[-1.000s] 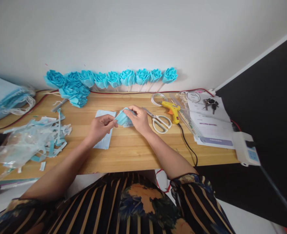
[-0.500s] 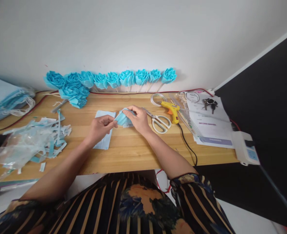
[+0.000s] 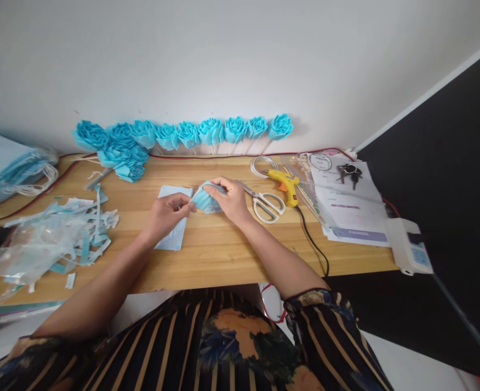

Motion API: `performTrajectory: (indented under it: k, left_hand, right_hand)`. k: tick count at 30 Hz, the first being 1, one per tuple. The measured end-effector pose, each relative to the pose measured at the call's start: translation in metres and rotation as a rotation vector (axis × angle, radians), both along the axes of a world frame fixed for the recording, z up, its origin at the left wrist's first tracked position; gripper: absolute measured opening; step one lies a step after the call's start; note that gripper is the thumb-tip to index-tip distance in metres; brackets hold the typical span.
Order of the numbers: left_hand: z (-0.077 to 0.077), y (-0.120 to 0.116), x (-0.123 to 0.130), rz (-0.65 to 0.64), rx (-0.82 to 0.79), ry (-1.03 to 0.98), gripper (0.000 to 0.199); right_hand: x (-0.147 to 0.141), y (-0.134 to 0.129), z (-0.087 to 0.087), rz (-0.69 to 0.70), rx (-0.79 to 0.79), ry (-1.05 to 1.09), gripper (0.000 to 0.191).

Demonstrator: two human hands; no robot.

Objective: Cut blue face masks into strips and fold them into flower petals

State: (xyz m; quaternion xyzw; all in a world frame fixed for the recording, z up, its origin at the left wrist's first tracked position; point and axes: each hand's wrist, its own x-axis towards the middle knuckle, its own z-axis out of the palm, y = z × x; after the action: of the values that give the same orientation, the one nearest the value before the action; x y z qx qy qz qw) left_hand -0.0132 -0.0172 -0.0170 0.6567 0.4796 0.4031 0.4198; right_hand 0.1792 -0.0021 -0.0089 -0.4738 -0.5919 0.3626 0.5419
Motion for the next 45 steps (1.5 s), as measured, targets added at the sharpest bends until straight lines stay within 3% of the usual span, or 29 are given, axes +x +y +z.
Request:
performTrajectory:
  k: [5, 11, 14, 18, 22, 26, 35, 40, 45]
  left_hand:
    - [0.008, 0.003, -0.002, 0.015, 0.186, 0.001, 0.019]
    - [0.006, 0.000, 0.001, -0.031, 0.185, 0.013, 0.011]
    - [0.004, -0.001, 0.002, -0.041, 0.145, -0.023, 0.015]
    - [0.001, 0.001, 0.001, -0.014, 0.106, -0.197, 0.021]
    - [0.002, 0.006, -0.001, 0.038, -0.010, -0.342, 0.023]
    - [0.007, 0.009, -0.003, 0.112, -0.068, -0.378, 0.029]
    - [0.010, 0.009, -0.001, 0.164, -0.136, -0.450, 0.032]
    - [0.004, 0.010, 0.002, 0.143, -0.241, -0.615, 0.034]
    - [-0.004, 0.013, 0.002, 0.112, -0.199, -0.607, 0.032]
  right_hand:
    - [-0.001, -0.004, 0.003, 0.025, 0.082, -0.133, 0.016]
    - [-0.012, -0.011, 0.000, 0.127, 0.260, -0.288, 0.014]
    - [-0.014, -0.013, -0.001, 0.141, 0.191, -0.260, 0.011]
    - [-0.012, -0.012, -0.002, 0.220, 0.021, -0.168, 0.038]
    - [-0.007, -0.007, -0.005, 0.265, -0.089, -0.072, 0.040]
    - [-0.003, -0.002, -0.004, 0.239, -0.069, -0.049, 0.038]
    - [-0.005, -0.001, -0.004, 0.120, 0.091, -0.231, 0.037]
    - [-0.009, 0.000, -0.012, 0.157, -0.016, -0.122, 0.040]
    - [-0.013, 0.002, -0.017, 0.246, -0.172, 0.115, 0.042]
